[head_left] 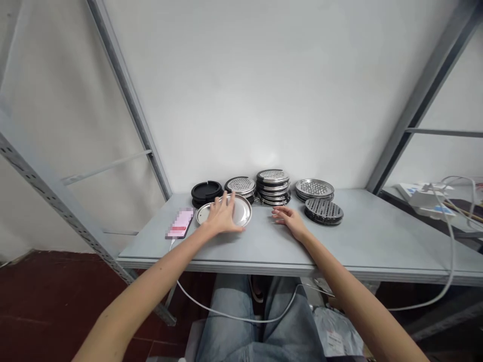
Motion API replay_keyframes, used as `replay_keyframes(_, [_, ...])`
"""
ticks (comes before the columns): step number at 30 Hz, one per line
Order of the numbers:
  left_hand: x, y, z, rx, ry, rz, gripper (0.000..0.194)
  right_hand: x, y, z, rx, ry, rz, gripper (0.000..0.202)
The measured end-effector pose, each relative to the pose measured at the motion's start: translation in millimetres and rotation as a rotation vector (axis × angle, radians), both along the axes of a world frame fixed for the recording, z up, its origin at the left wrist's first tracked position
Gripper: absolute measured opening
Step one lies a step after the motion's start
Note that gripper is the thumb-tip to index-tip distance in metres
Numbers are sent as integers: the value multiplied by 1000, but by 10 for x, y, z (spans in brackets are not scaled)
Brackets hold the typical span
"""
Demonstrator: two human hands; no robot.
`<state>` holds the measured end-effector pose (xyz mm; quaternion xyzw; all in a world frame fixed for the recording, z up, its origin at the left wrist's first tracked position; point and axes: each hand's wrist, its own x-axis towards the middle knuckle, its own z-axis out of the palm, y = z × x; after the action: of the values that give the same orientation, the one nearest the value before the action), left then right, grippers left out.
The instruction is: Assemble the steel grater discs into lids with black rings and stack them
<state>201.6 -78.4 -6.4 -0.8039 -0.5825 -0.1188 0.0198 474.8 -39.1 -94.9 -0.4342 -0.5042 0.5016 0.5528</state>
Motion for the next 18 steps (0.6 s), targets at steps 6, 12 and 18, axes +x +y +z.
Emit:
replay_keyframes(6, [-542, 80, 36, -122, 72, 161, 128, -7, 22, -43, 41, -92, -8, 31])
replay_keyframes(12, [-656, 140, -48, -138, 73, 207, 128, -8, 48, -102, 77, -148, 2, 31])
replay_keyframes(18, [-663, 166, -207, -136, 30, 274, 128, -24, 54, -112, 91, -183, 3, 35])
